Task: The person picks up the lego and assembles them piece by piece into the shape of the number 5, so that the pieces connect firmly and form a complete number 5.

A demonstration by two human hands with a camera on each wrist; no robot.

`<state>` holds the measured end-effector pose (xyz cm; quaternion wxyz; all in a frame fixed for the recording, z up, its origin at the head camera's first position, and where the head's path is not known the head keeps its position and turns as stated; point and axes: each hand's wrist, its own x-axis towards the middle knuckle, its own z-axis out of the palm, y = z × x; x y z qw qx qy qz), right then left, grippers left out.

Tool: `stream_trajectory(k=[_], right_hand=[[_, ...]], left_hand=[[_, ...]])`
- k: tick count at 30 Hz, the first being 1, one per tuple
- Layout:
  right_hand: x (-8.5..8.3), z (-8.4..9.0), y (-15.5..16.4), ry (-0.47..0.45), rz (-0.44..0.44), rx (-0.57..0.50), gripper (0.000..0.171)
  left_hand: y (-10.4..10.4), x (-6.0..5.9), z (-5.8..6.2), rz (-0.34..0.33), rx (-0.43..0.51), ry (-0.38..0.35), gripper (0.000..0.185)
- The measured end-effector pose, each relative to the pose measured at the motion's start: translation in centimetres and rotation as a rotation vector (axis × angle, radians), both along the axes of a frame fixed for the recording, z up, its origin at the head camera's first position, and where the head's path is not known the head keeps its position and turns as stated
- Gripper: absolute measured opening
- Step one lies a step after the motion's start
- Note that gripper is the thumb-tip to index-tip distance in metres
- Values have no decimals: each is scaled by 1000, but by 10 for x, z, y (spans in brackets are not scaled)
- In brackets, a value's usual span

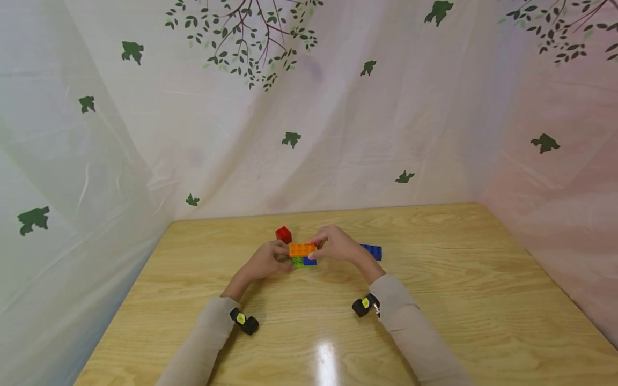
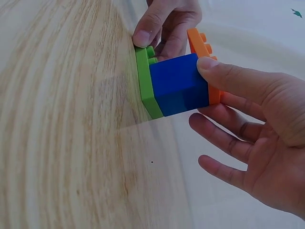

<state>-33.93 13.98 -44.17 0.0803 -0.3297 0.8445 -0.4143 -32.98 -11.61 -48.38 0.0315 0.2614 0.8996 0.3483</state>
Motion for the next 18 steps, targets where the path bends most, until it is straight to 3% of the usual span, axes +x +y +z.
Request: stream_trajectory(k=[18], right_hand=[[-1,-1,0,7,-4,22,38]], left_hand=[[2,2,4,7,-11,-15,33]])
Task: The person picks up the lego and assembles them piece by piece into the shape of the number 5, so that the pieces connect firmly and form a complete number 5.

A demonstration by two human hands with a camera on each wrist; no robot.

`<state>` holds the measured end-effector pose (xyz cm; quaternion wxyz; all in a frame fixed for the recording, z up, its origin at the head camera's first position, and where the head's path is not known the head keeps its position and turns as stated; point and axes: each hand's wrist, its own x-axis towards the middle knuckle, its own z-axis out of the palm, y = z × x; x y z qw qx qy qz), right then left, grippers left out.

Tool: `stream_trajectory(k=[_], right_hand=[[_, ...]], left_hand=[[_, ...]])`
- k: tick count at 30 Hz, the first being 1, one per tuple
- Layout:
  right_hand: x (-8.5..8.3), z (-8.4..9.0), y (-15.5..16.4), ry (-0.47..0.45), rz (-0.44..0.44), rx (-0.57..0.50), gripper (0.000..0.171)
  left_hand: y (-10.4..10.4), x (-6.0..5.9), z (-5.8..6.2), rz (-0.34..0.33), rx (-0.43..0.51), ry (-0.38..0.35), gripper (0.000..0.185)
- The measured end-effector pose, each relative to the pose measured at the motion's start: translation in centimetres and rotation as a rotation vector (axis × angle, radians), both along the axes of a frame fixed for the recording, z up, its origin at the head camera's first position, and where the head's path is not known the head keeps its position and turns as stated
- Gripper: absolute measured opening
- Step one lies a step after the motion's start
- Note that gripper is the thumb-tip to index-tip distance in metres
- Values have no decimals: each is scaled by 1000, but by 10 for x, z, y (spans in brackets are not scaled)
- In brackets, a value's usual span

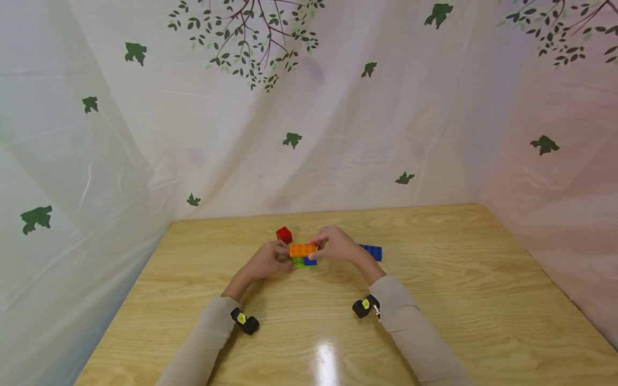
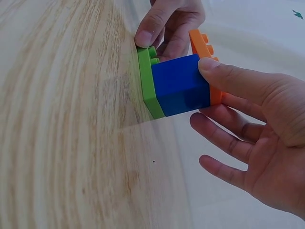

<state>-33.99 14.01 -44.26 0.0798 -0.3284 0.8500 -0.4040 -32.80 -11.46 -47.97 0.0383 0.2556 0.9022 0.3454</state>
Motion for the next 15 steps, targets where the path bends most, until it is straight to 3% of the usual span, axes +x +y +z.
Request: stream_trajectory(k=[15], right_hand=[[3,1,-2,-24,-23,3,38]], left_hand=[[-1,1,3,-16,-3,-12,31]])
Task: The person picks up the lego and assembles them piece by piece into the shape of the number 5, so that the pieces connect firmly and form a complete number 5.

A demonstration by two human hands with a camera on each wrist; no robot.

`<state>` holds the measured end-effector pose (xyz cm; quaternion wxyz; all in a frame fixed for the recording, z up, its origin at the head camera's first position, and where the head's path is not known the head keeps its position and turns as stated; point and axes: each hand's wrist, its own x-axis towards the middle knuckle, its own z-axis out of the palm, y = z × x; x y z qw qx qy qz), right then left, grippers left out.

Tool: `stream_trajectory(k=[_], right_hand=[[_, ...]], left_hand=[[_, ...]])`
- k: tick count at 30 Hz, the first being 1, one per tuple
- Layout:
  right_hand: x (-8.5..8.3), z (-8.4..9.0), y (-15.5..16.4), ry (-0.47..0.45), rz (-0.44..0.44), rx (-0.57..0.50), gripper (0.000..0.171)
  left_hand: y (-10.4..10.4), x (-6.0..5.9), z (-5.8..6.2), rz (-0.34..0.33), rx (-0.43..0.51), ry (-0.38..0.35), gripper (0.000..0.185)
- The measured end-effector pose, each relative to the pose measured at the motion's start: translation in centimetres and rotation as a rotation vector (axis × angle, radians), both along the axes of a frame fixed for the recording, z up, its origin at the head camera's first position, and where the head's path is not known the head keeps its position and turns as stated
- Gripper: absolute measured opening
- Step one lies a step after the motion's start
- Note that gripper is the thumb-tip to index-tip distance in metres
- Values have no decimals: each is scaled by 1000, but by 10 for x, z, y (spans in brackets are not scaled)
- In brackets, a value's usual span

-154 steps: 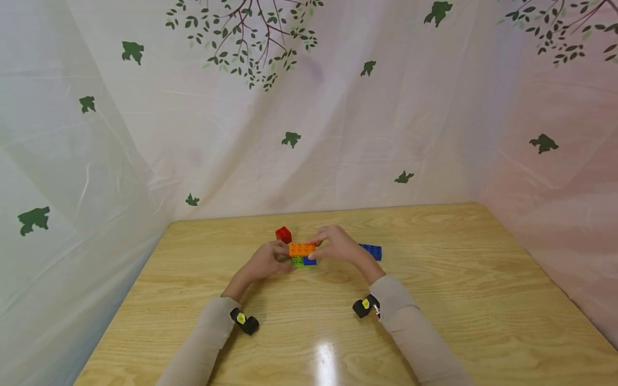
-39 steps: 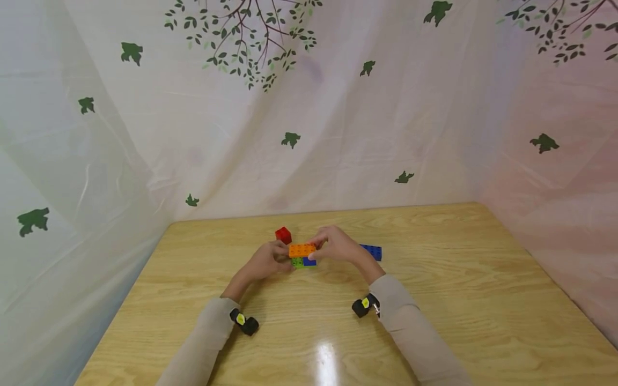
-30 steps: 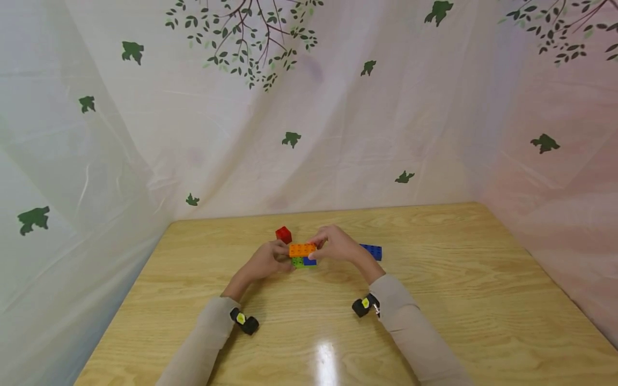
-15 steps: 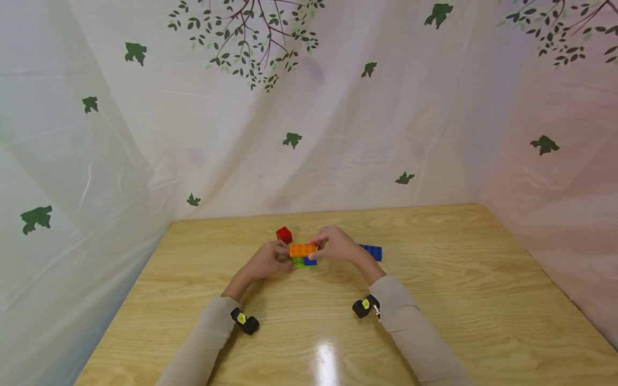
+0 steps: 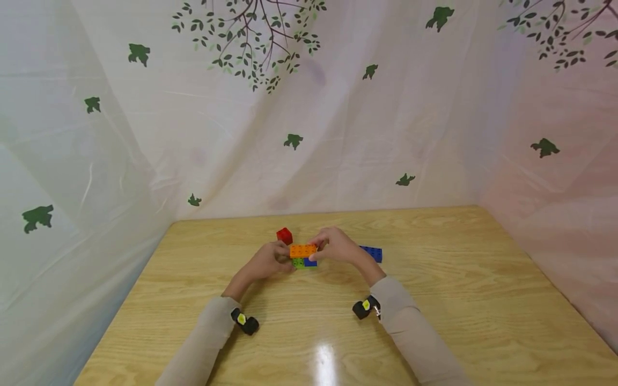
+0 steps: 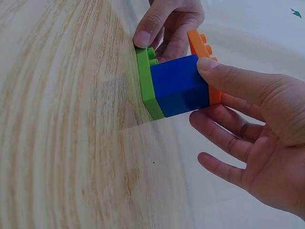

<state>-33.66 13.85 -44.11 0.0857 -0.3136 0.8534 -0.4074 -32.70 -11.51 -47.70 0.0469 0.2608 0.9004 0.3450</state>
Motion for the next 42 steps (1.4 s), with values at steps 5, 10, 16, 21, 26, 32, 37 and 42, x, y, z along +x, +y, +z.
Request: stream_trajectory(k=[5,10,16,21,26,32,37,42], right_hand=[[-1,-1,0,8,7,-10,38],[-1,-1,0,4,5,-9,38],[-3,-4,1,-18,1,-14,37],[-3,-4,1,-10,3,-16,37],[-3,-4,1,0,8,-21,37],[-1,-3,2,0,4,-17,38],[0,-1,2,-1,0,-17,38],[0,-1,1,7,7,-15,38]], left_hand=[[-4,0,2,-7,6,-12,29],[-9,0,8,10,47,-52,31],[-13,1,19,41,73,-82,28],[-17,2,28,60,101,-17,25],[-18,0,34,87,150,51,22],[-17,-5,39,145,189,88,26],[-15,-14,39,179,188,128,31],[-12,-20,33,221,172,162,34]])
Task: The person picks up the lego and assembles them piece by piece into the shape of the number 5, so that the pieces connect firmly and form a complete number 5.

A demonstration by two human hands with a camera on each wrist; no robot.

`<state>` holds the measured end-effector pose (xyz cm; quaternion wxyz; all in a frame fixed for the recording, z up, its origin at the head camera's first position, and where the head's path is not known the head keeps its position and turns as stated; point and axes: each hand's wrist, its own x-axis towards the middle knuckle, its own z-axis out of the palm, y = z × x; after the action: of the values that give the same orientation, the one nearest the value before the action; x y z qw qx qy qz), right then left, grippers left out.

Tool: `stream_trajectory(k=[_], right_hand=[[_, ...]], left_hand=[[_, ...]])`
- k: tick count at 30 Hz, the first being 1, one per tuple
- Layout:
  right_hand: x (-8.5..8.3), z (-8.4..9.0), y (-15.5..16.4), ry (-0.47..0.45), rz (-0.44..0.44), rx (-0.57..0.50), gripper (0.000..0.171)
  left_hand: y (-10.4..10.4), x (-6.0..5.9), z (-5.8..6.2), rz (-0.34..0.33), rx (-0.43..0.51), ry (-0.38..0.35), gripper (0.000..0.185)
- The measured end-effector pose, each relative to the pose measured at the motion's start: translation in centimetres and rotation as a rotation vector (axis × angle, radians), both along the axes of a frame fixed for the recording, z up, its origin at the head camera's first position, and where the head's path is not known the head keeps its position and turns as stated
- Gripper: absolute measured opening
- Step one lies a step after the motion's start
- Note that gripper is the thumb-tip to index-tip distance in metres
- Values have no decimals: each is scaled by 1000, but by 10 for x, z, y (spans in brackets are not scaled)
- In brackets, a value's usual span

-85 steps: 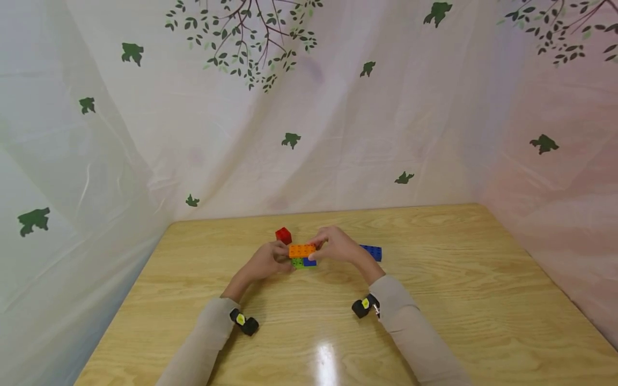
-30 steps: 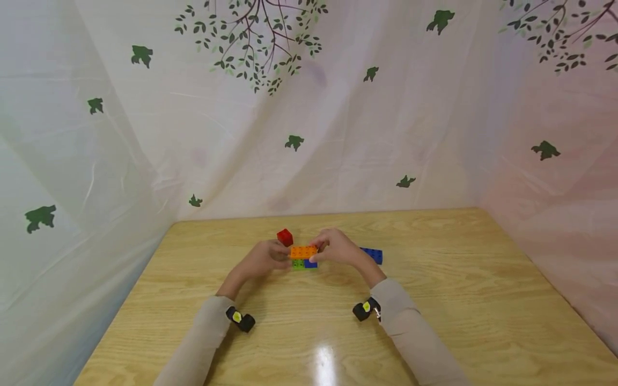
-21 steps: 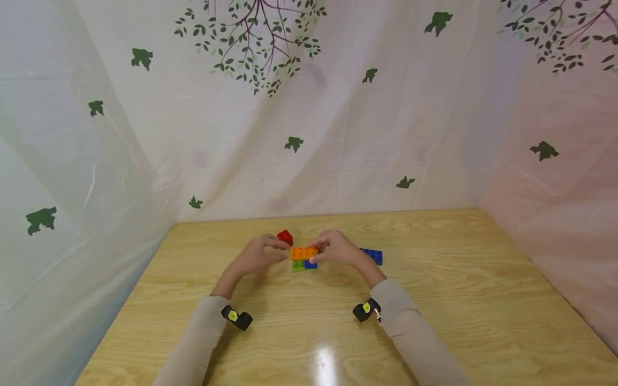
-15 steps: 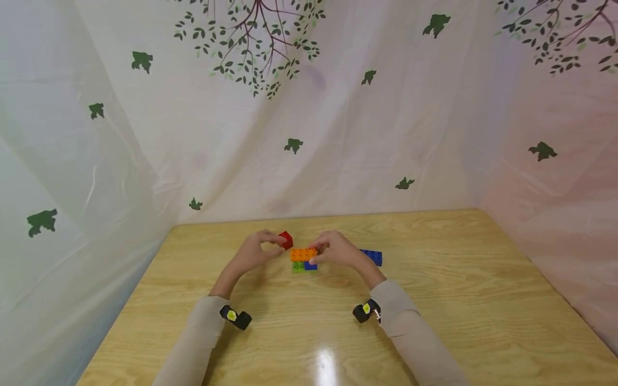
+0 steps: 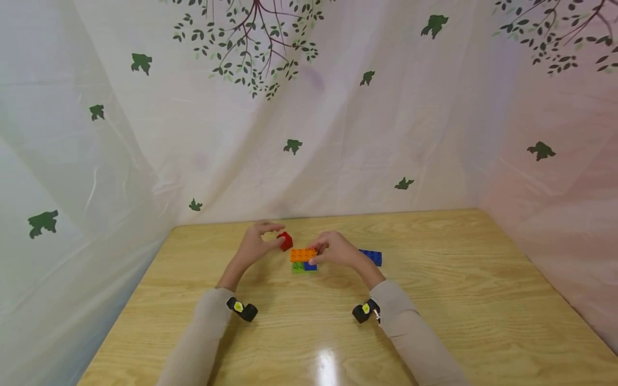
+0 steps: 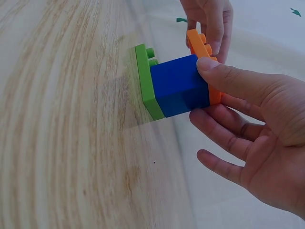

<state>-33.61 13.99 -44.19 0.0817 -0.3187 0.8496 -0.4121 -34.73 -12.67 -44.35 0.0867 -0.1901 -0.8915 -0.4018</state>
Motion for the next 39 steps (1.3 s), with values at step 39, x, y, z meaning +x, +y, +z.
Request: stream_trajectory(k=[39], right_hand=[[0,0,-1,14,-13,36,37]], left_hand=[[0,-8,-47,89,-7,-49,54]])
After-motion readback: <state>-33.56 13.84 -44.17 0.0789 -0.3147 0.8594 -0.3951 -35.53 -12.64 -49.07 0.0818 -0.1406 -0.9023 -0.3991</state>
